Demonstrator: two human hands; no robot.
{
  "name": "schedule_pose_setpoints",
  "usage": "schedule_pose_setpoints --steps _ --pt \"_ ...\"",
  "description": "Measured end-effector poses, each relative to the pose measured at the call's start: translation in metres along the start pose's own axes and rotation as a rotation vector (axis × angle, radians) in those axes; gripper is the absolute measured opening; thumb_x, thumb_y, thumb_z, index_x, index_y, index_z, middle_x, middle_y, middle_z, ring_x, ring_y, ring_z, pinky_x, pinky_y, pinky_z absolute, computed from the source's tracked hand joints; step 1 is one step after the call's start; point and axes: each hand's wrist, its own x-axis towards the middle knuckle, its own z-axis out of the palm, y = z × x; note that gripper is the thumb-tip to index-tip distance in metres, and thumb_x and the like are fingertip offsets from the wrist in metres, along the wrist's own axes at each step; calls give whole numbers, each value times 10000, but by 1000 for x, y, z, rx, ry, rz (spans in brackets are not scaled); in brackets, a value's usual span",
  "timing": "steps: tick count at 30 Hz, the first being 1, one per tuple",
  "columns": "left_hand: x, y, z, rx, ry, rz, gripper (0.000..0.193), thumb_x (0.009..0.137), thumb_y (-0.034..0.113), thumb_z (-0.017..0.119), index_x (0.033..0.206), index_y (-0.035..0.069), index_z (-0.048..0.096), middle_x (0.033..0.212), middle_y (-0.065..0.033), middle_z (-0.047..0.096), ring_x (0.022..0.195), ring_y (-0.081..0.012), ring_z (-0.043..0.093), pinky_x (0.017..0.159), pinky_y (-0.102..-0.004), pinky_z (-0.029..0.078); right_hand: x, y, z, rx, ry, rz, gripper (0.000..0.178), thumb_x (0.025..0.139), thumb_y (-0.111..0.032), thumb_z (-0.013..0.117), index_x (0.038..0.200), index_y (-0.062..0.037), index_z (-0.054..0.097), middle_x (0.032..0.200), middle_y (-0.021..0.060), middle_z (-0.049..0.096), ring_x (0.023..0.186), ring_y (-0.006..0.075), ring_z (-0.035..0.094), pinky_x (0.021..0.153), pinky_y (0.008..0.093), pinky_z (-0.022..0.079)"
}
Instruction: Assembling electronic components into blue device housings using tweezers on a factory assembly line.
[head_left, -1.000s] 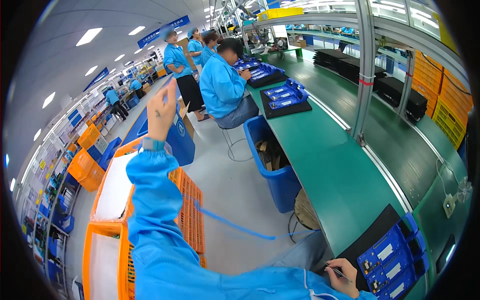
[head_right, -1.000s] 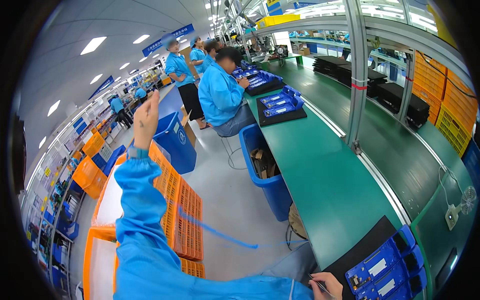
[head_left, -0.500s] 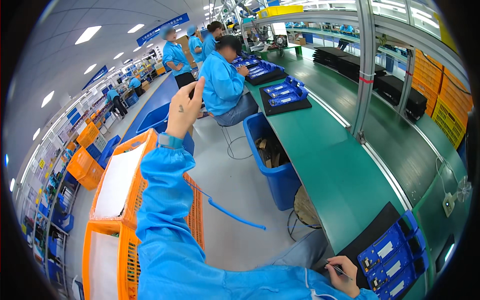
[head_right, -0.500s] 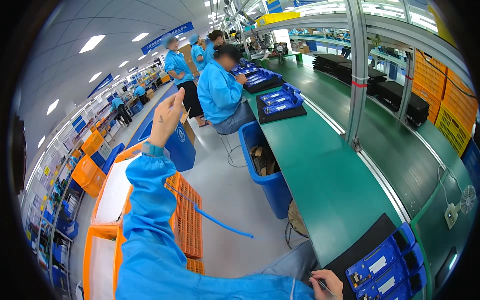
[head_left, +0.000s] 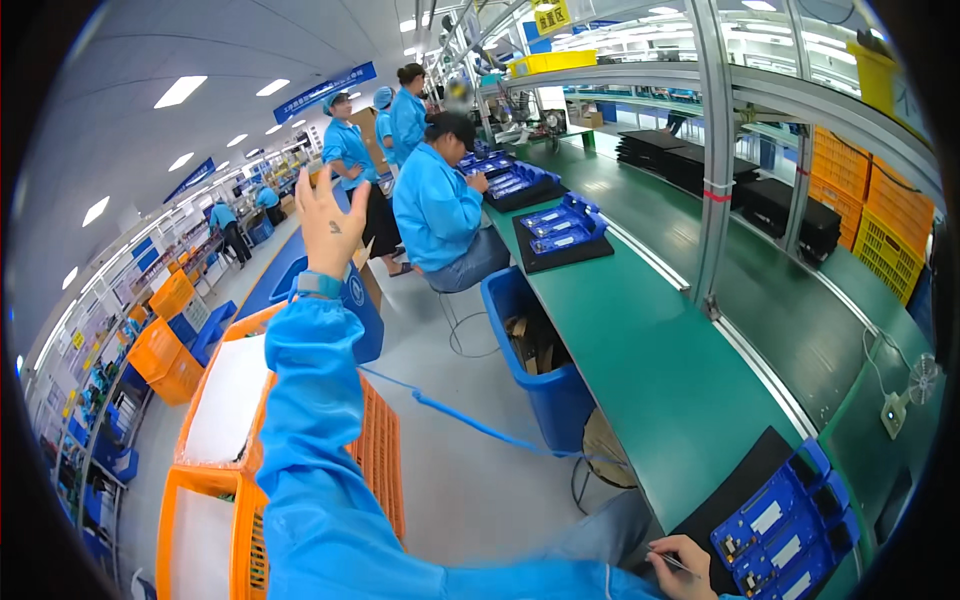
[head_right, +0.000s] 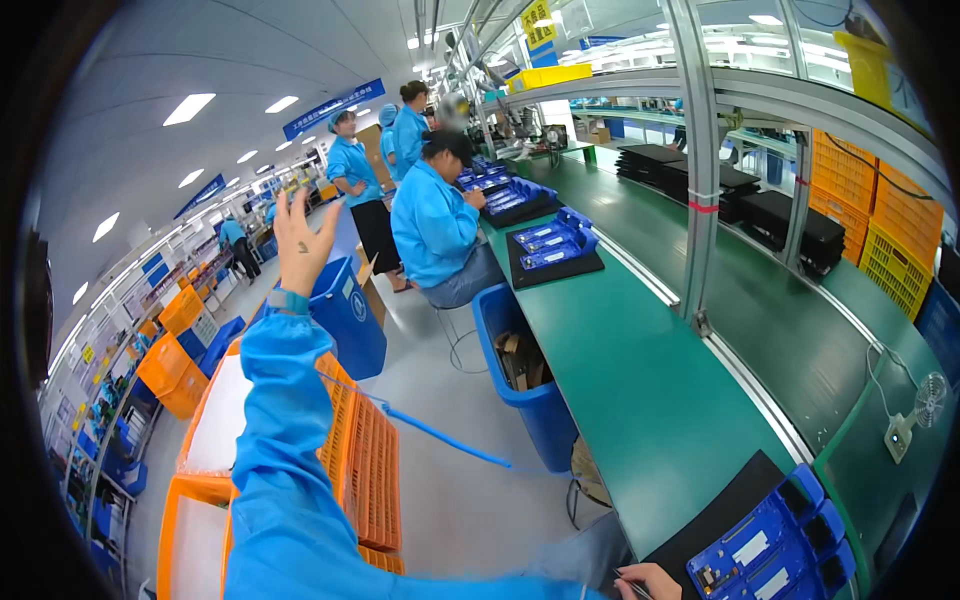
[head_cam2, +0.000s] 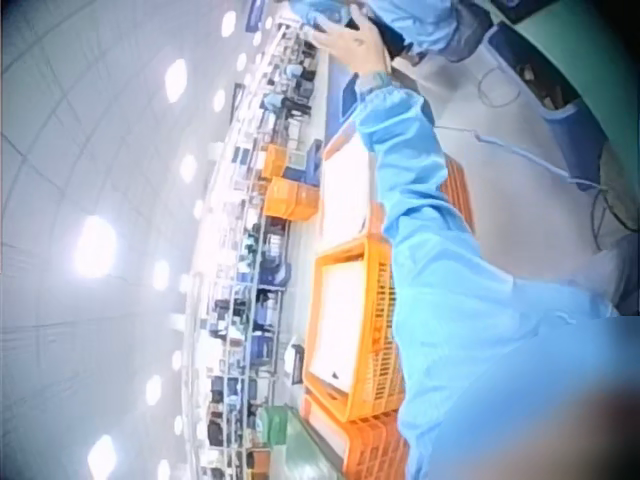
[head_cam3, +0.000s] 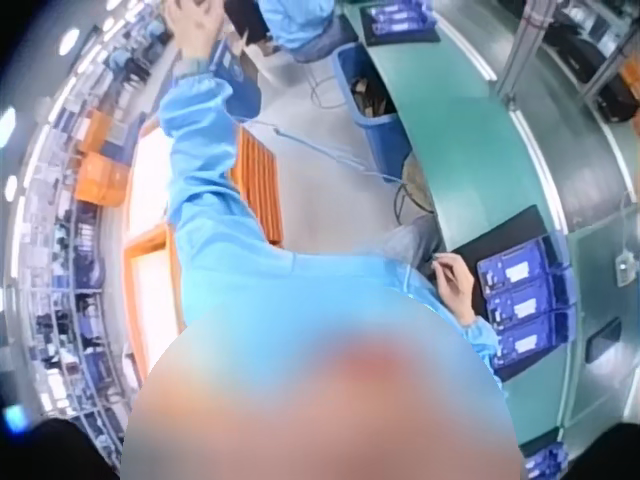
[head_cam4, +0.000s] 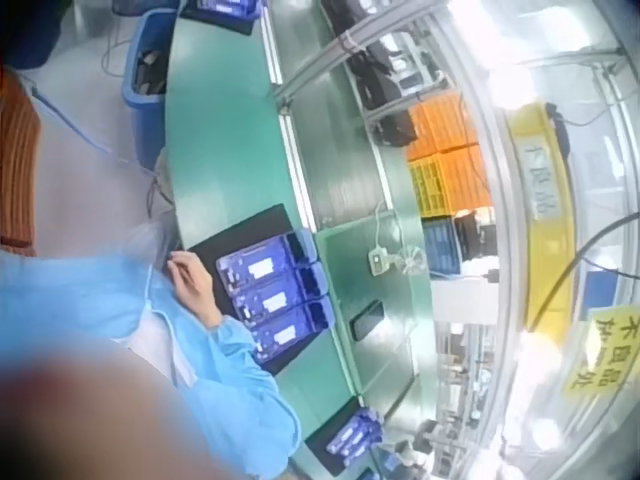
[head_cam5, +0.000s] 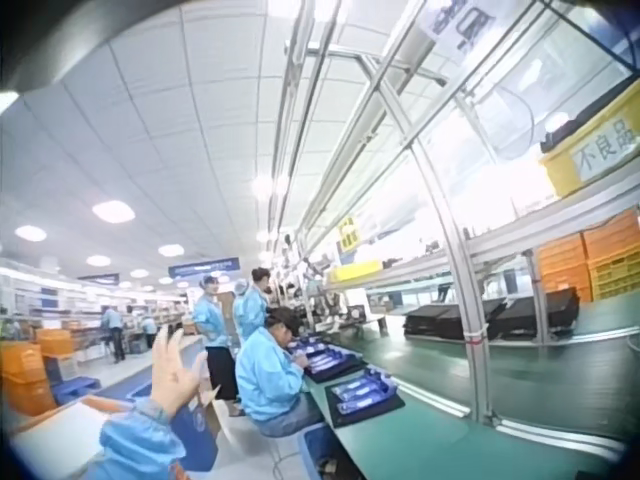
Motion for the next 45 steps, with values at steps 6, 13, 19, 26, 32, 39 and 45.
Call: schedule_pose_setpoints --steps 6,13,19,26,32,39,45 --pt "5 -26 5 19 -106 24 548 776 470 588 1062 2 575 1018 -236 586 949 -355 553 807 -372 437 2 -16 -3 -71 -6 -10 126 789 88 580 902 38 550 904 108 572 783 139 573 651 209 475" --pt "-28 -3 -1 -147 -601 -246 503 746 475 611 927 6 642 936 -196 621 894 -310 592 749 -338 464 2 -13 -3 -44 -3 40 138 790 91 578 911 31 551 915 95 571 787 130 576 655 203 472" --pt "-46 48 -43 -385 -379 -288 550 761 373 656 1117 -28 538 1115 -234 531 1078 -361 500 892 -371 416 2 -9 1 -176 40 38 111 716 56 629 795 13 564 812 120 611 682 179 616 602 259 491" --pt "-114 57 -58 -514 -1224 -219 657 800 477 595 1244 15 452 1027 -180 590 963 -259 567 795 -353 469 0 -6 3 -214 58 -3 109 717 54 627 796 18 562 804 118 607 672 182 610 600 263 492" --pt "-172 91 -77 -869 -1758 -258 685 804 502 574 1239 -13 451 1074 -183 593 971 -295 581 840 -339 461 0 -8 3 -195 65 46 119 694 48 641 781 15 567 793 120 613 683 203 607 631 280 480" --pt "-328 170 -108 -1063 -1829 -397 573 823 410 578 1143 -59 502 989 -200 615 867 -263 617 738 -349 498 4 -9 2 -299 33 -42 116 705 54 629 794 16 564 803 126 609 674 195 607 615 274 490" --pt "-424 237 -192 -1298 -2073 -61 697 821 471 553 1244 -64 412 1206 -263 487 1124 -365 473 965 -355 370 -2 -9 3 -212 37 10 117 711 64 623 791 14 554 817 129 605 667 181 609 602 263 499"
